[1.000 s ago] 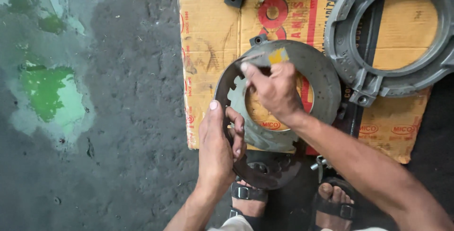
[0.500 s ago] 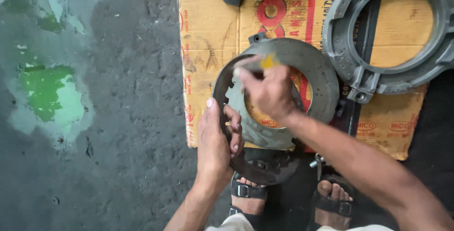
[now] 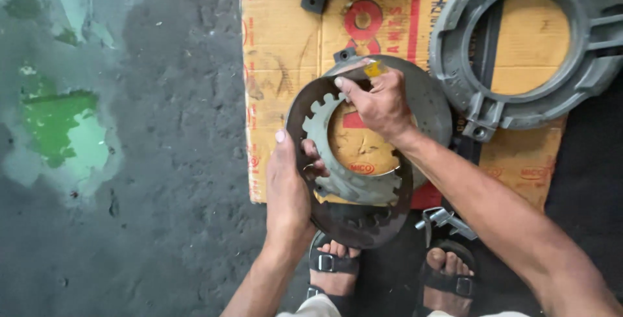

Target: Cleaning and scraping residue off of metal clutch plates using an air gun and a hand scraper.

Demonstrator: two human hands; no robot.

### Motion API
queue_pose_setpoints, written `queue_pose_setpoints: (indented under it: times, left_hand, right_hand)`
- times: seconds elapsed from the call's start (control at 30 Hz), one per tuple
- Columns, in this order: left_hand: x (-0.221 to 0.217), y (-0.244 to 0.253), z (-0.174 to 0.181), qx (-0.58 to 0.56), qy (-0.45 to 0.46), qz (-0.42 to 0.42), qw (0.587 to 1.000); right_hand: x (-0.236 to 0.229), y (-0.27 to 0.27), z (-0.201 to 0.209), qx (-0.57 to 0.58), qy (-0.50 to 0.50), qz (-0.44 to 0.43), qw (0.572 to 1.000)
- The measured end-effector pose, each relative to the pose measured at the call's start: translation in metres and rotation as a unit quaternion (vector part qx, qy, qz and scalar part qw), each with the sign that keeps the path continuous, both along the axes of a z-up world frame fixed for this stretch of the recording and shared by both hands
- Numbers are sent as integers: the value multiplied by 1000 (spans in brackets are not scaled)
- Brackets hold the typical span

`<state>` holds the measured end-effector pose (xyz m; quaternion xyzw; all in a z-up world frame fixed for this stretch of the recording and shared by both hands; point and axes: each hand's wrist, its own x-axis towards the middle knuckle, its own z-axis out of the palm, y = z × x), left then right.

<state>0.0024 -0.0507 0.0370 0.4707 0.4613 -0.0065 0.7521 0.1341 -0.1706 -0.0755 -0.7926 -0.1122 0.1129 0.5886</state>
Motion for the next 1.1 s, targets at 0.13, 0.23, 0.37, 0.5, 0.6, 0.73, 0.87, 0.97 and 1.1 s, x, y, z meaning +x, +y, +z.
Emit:
queue_pose_setpoints:
  times: [0.13,0.23,0.37,0.5,0.6,0.73,0.87,0.97,1.1]
  left_hand:
    - [-5,4,0,4,-3,8,1000]
    - [-5,5,-4,-8,-19,5,1000]
    - [-6,12,-3,-15,-13,-2,1000]
    - [-8,24,-12,-23,-7,-19,1000]
    - [-13,45,-27,-27,-1,-26,999]
    - [-27,70,-60,-28,-22,-52,998]
    - [-38,81,-94,-21,-55,-73,996]
    - [-44,91,-114,-45,-83,-79,992]
    - [-45,88,-121,-52,-77,-78,993]
  right_hand:
    - [20,-20,-20,79,-121,143,979]
    - [29,-49,-31,23,-177,212,961]
    - [16,-73,-29,-20,-177,267,947]
    - [11,-82,-24,-5,-154,266,952]
    - [4,-86,-27,-9,-157,252,955]
    - [-8,-99,-29,-37,-178,249,951]
    - [-32,-114,-26,-69,-197,271,940]
    - [-40,-115,-26,-68,-197,248,946]
    - [-56,-107,-17,-105,-218,220,945]
